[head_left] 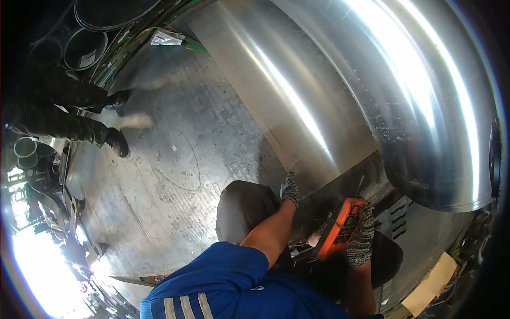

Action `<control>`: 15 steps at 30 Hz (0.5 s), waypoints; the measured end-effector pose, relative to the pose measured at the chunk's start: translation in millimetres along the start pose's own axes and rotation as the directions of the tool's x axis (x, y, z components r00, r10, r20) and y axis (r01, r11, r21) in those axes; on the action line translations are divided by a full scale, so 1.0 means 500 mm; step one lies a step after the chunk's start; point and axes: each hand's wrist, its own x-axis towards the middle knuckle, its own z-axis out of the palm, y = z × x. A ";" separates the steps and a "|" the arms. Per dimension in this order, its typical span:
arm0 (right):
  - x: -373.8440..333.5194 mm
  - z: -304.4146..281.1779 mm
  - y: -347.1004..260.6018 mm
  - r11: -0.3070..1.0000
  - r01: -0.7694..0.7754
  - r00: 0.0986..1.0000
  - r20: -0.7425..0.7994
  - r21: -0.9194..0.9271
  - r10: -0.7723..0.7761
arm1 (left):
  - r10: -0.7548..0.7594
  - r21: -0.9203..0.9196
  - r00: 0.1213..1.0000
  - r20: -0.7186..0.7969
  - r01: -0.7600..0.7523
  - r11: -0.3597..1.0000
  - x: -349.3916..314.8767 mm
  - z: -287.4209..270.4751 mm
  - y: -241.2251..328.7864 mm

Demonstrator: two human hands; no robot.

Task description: The person operates a remote control to maneuver a large metal cylinder suspended by chains. They then assist a coworker in manually guiding and positioning the cylinder on the workshop floor.

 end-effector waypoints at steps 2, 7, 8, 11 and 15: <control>0.002 0.006 -0.001 0.999 -0.006 1.000 0.002 -0.040 0.006 | 0.085 0.035 0.996 -0.025 -0.084 0.996 -0.013 -0.009 0.026; -0.021 0.024 -0.017 0.991 0.031 0.999 -0.032 -0.130 -0.035 | 0.440 0.356 0.828 -0.347 -0.318 0.879 -0.005 0.005 0.126; -0.022 0.022 -0.019 0.992 0.028 0.999 -0.014 -0.122 -0.030 | 0.460 0.351 0.818 -0.344 -0.342 0.872 0.003 0.003 0.139; -0.021 0.018 -0.014 0.995 0.081 0.997 -0.004 -0.062 -0.082 | 0.438 0.348 0.836 -0.332 -0.323 0.880 0.043 -0.017 0.186; -0.025 0.028 -0.013 0.990 0.119 0.992 0.042 -0.076 -0.116 | 0.154 0.261 0.942 -0.298 -0.075 0.963 0.101 -0.045 0.352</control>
